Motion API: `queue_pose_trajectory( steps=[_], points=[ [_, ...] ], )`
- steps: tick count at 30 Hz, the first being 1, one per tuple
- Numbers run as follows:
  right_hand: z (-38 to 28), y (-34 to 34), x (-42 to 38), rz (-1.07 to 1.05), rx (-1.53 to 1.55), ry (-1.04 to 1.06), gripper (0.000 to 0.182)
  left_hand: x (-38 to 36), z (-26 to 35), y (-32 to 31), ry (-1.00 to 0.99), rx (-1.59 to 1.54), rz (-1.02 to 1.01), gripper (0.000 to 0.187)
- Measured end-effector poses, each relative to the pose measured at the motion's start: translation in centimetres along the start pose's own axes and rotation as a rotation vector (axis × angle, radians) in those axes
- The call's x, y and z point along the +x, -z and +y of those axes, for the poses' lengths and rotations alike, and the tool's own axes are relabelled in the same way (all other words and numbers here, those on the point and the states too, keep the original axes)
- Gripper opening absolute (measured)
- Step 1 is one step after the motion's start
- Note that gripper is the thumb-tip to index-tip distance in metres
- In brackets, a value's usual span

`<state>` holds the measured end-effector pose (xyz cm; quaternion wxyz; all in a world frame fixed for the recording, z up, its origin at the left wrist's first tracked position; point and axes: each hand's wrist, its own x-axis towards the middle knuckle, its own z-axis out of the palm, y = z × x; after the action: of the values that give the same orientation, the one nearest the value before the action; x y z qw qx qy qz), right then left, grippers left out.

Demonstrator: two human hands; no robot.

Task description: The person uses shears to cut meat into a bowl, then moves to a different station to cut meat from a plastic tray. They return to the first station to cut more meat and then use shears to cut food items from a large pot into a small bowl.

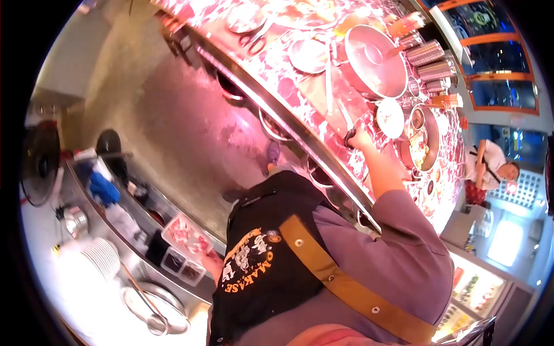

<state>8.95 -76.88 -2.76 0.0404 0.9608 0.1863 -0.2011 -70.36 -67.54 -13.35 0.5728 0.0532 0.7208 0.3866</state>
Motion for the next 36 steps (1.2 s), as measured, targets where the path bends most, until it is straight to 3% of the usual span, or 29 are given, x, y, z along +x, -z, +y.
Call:
queue_pose_trajectory(
  steps=[3,4,5,7,8,9,11,14,16,19,21,23,25,28,32,36],
  points=[
    [-0.3,2.1,-1.7,-0.04,0.03,0.129,0.052,-6.2,9.4,-17.0,-0.322,0.019,-0.218,0.019],
    [0.2,2.0,-1.4,-0.088,0.068,0.173,0.049,-5.0,10.8,-20.1,-0.38,0.093,-0.359,0.02],
    [1.0,2.0,-0.8,-0.141,0.101,0.231,0.046,-6.7,12.9,-25.3,-0.386,0.188,-0.359,0.022],
    [0.9,4.9,-2.7,-0.053,0.284,0.225,0.04,-11.3,15.7,-34.8,-0.443,0.355,-0.563,0.021],
    [3.6,2.4,-0.9,-0.035,0.426,0.324,0.033,-12.6,15.7,-39.2,-0.448,0.268,-0.657,0.019],
    [4.3,2.9,-1.5,-0.186,0.866,0.198,0.031,-12.3,15.1,-42.9,-0.477,0.277,-0.731,0.017],
    [6.3,6.3,-3.3,-0.294,1.007,0.184,0.038,-17.5,14.8,-50.6,-0.438,0.401,-0.79,0.016],
    [8.3,12.1,-6.7,-0.167,1.08,0.231,0.046,-23.6,13.6,-58.1,-0.364,0.382,-0.945,0.015],
    [7.2,18.0,-11.0,-0.037,0.995,0.191,0.052,-24.8,12.1,-61.3,-0.367,0.519,-1.045,0.016],
    [5.4,23.0,-14.0,0.11,0.948,0.387,0.057,-25.4,10.3,-63.9,-0.383,0.671,-1.165,0.016],
    [2.4,26.4,-15.4,0.2,0.628,0.544,0.059,-25.5,9.1,-65.1,-0.277,0.66,-1.231,0.014],
    [-1.9,29.2,-16.9,0.214,0.255,0.56,0.059,-26.8,9.0,-65.8,-0.167,0.61,-1.298,0.009],
    [-5.5,29.6,-16.7,0.243,0.019,0.617,0.055,-26.8,8.7,-66.4,-0.128,0.634,-1.343,0.007],
    [-9.3,28.4,-15.8,0.315,-0.084,0.662,0.05,-24.3,8.0,-67.0,-0.16,0.813,-1.428,0.005],
    [-12.4,26.6,-15.4,0.158,-0.01,0.611,0.054,-22.9,8.2,-66.8,-0.24,0.82,-1.596,0.002],
    [-13.6,24.9,-16.0,0.227,-0.117,0.44,0.053,-22.6,8.4,-66.3,-0.105,0.803,-1.533,0.002]
  ],
)
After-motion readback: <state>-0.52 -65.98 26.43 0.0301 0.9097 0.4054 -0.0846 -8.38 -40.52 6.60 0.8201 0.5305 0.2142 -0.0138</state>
